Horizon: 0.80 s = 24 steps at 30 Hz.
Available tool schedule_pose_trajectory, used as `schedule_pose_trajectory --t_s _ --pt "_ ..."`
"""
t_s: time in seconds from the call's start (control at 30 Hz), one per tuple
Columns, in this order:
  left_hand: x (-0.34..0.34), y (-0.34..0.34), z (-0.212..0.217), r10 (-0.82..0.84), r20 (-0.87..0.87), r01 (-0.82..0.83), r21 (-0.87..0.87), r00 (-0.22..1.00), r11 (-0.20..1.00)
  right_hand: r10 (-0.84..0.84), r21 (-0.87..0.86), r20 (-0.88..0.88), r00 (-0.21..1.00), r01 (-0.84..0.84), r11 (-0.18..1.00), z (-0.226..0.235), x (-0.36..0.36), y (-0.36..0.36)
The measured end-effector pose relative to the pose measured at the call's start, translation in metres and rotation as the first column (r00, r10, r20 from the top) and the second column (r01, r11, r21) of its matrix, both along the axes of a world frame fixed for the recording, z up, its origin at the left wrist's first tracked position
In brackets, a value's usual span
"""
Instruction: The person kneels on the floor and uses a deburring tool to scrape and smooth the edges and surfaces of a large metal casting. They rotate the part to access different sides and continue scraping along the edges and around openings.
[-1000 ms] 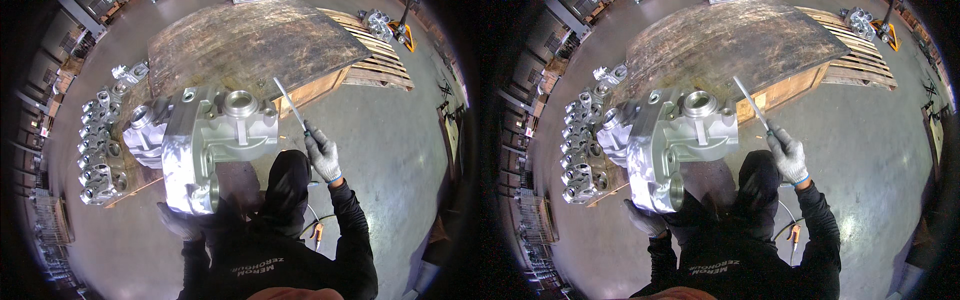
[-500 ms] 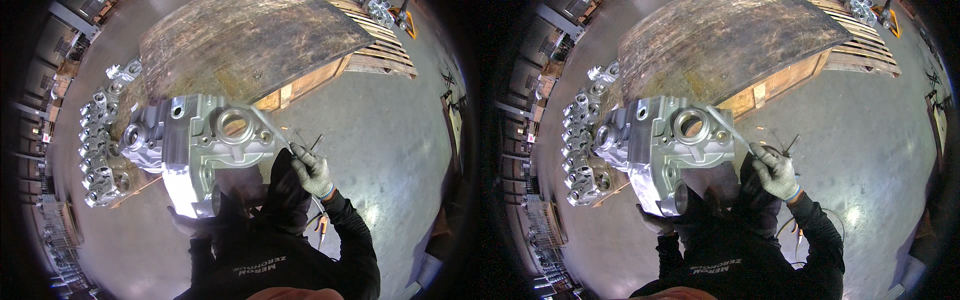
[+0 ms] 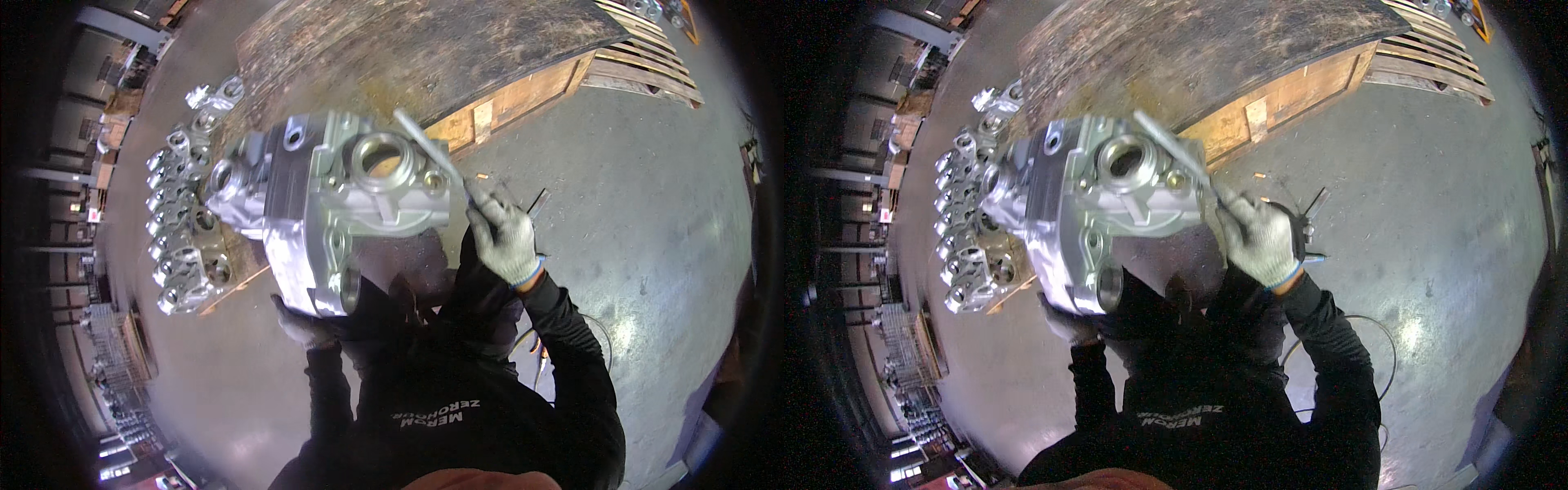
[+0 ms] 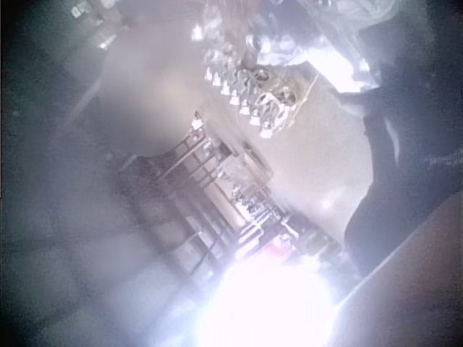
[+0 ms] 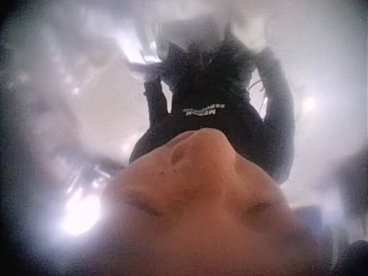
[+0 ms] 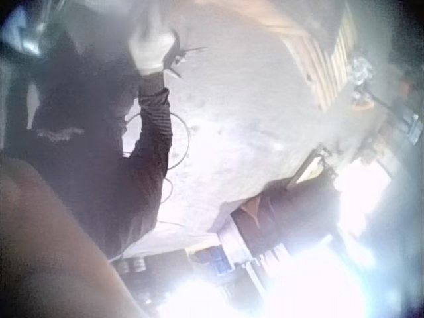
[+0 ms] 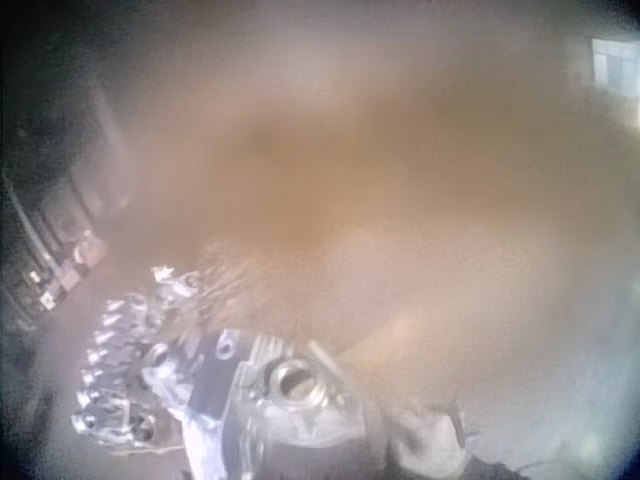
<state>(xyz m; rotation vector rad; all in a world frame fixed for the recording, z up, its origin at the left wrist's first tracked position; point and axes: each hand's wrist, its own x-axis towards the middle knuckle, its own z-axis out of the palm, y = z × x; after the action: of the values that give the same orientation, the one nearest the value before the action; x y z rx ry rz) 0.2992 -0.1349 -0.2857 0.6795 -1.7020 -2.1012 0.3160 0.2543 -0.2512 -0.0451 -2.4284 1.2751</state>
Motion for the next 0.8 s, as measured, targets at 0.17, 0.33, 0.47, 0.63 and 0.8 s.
schedule_pose_trajectory --t_s 0.17,0.33,0.47,0.63,0.8 --pt "-0.035 -0.011 0.037 0.067 -0.103 -0.021 0.390 0.992 0.920 -0.007 -0.098 -0.190 0.982 -0.012 0.995 -0.009 0.012 -0.022" --pt "-0.077 -0.058 0.067 -0.162 -0.283 0.217 0.174 0.945 0.961 -0.117 -0.058 -0.176 0.977 0.108 0.992 -0.002 0.005 -0.063" --pt "-0.118 -0.109 0.070 -0.073 -0.249 0.119 0.175 0.966 0.977 -0.160 -0.210 -0.137 0.977 0.130 0.969 -0.007 0.020 -0.092" --pt "-0.131 -0.123 0.038 -0.136 -0.203 0.186 0.255 0.970 0.949 -0.144 -0.119 -0.180 0.973 0.124 0.985 -0.003 0.037 -0.108" --pt "-0.115 -0.110 0.014 -0.113 -0.135 0.147 0.270 0.984 0.952 -0.176 -0.034 -0.051 0.983 0.174 0.984 -0.001 0.040 -0.116"
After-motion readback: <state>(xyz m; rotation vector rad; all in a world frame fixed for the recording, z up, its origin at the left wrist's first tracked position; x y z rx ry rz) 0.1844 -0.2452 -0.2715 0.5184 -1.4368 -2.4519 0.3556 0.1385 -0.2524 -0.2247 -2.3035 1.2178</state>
